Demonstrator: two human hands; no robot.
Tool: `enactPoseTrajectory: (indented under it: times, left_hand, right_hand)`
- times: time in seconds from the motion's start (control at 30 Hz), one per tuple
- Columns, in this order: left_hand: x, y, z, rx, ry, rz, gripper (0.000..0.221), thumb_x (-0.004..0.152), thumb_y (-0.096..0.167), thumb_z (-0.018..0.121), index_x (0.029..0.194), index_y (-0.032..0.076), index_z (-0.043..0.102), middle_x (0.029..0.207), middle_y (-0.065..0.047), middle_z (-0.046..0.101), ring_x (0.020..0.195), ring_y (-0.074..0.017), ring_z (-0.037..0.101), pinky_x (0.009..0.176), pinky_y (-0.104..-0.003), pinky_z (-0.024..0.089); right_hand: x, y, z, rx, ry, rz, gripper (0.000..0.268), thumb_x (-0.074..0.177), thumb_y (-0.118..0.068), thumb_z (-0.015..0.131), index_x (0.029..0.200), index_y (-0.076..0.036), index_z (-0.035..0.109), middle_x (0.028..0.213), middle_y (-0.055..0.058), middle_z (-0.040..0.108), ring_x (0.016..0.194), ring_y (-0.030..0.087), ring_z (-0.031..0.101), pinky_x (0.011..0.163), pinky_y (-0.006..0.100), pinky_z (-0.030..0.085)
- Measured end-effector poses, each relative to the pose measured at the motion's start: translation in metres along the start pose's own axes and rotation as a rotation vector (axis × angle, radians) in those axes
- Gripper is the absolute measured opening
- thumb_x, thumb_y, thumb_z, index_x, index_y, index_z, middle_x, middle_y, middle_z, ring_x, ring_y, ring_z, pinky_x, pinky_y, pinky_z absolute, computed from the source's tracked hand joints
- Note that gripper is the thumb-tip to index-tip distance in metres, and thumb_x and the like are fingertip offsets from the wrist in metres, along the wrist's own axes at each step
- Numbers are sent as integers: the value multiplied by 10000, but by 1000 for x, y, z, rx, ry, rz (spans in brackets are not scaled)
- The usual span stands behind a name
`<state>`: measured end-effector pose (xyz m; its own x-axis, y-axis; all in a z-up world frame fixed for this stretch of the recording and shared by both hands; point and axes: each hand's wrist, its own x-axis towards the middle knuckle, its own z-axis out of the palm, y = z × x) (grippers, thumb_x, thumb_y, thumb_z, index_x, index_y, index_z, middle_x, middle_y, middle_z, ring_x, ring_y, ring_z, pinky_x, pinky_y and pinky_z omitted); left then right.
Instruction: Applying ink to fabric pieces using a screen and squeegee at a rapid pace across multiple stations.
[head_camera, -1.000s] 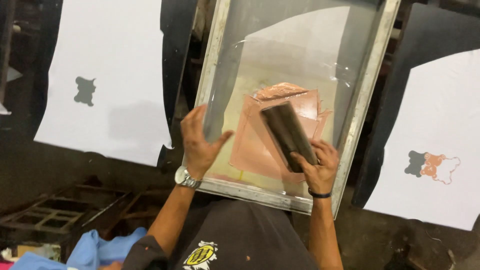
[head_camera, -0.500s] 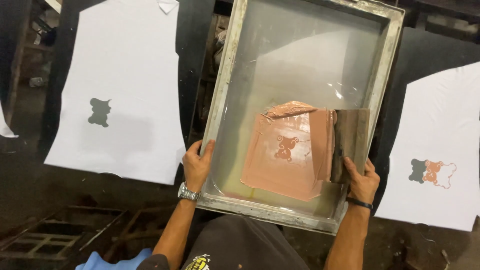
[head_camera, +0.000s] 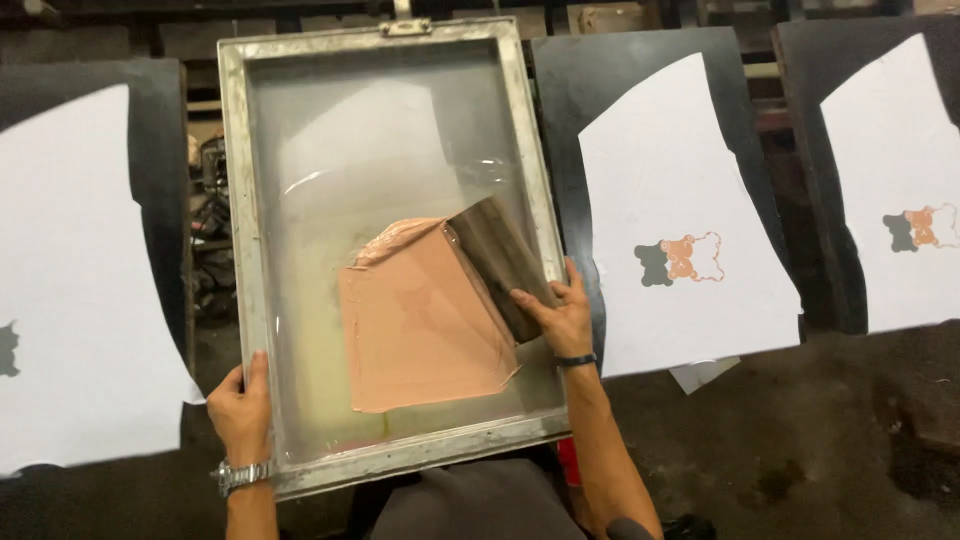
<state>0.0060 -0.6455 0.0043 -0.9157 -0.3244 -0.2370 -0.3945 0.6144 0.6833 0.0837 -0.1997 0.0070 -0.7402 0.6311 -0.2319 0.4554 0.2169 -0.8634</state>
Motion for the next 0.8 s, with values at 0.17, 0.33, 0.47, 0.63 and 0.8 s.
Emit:
enactPoseTrajectory:
  times: [0.17,0.33,0.47,0.63,0.8]
  left_hand:
    - [53,-6,-34,20,-106,-63,462,1030,509,605,953,54,600,754,-72,559,695,-222,496,651,-399,371]
    - [79,22,-62,-74,-249,-205,607,982,489,534,1413,66,595,1098,-132,749,799,-239,680,677,-364,539]
    - [95,-4,-48,-154,-242,-136,510,931,514,550,1196,116,728,1041,-76,791,904,-252,723,775,-388,527]
    - [107,-46,-1,-162,-50,101,503,927,449,655,1220,44,714,1126,-190,724,1069,-363,678,949,-447,506]
    - [108,84,29,-186,-18,969,909,665,683,834,1360,131,634,1280,-134,533,1208,-347,547,1084,-459,431]
  right_hand:
    - [-18,-35,50,-70,34,23,554,697,-545,855,595,-103,537,1641,144,348,1383,268,497,1093,373,432]
    - [-20,-94,75,-184,34,51,790,670,-572,811,1194,15,736,1606,121,400,1423,233,455,1147,338,378]
    - [-24,-107,91,-126,27,155,595,756,-432,778,1187,-23,748,1635,50,388,1378,215,500,1071,356,487]
    - [-21,-89,104,-133,10,169,1032,749,-345,787,1598,-17,299,1567,215,418,1448,260,408,1077,341,443]
    - [15,-102,143,-407,-263,-822,232,744,-181,949,844,-151,742,856,33,742,826,300,722,732,360,563]
